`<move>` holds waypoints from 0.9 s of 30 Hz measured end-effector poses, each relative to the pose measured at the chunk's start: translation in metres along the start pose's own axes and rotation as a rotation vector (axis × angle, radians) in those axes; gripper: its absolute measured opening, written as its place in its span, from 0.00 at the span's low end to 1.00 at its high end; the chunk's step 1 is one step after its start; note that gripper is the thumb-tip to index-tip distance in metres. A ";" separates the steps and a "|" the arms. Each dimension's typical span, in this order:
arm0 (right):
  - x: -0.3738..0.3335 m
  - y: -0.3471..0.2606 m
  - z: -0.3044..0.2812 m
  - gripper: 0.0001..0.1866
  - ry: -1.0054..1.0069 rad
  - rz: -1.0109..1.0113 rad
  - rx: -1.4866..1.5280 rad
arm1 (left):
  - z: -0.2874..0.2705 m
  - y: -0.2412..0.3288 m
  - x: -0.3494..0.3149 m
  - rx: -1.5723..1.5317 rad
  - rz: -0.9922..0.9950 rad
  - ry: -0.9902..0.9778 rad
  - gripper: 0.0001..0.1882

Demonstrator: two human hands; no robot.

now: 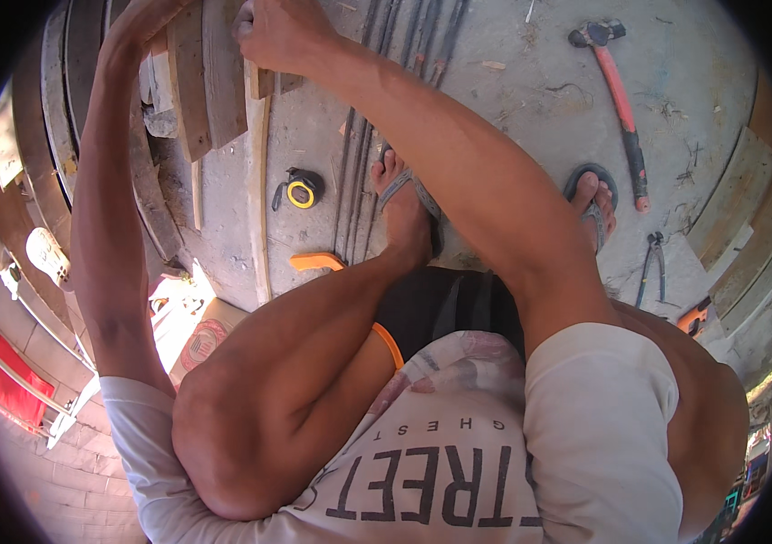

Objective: The person measures a wooden frame with a tape measure, then uses a hammer to drive nails into the wood to secure the pieces together. The person repeatedly picks up nails and hammers them into the frame while adjusting the wood's position.

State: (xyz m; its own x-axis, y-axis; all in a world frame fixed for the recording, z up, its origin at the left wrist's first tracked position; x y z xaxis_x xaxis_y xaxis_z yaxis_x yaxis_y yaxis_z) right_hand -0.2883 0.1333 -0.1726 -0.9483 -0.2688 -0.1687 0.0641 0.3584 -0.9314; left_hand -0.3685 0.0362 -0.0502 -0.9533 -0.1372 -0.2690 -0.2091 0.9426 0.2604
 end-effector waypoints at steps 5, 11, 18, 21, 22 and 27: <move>0.004 0.009 0.003 0.10 0.184 -0.056 -0.098 | 0.002 0.010 0.006 0.014 0.008 -0.007 0.58; 0.003 0.014 -0.019 0.11 0.231 -0.060 0.038 | -0.001 0.005 0.008 0.028 -0.008 -0.004 0.56; 0.008 0.002 -0.032 0.11 0.265 -0.084 0.030 | -0.003 0.003 0.007 0.032 -0.024 -0.002 0.55; 0.009 0.006 -0.025 0.12 0.291 -0.058 -0.010 | -0.003 0.005 0.006 0.031 -0.028 0.000 0.54; 0.009 0.006 -0.024 0.12 0.276 -0.042 -0.008 | -0.003 0.004 0.006 0.032 -0.031 0.000 0.54; 0.011 0.008 -0.022 0.12 0.247 -0.041 0.043 | -0.005 0.006 0.009 0.029 -0.032 0.009 0.53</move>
State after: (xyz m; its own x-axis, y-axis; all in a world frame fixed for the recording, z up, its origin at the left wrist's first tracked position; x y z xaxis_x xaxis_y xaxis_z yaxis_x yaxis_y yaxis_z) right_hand -0.3052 0.1529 -0.1747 -0.9972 -0.0542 -0.0512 0.0318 0.3120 -0.9496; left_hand -0.3789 0.0390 -0.0467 -0.9482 -0.1697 -0.2686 -0.2330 0.9462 0.2246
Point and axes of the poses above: each hand's wrist, its own x-axis towards the middle knuckle, its own z-axis out of the palm, y = z × x, the point moved 9 cm from there along x, towards the middle knuckle, and after that the axes turned 12 degrees about -x, right-handed, at the moved point
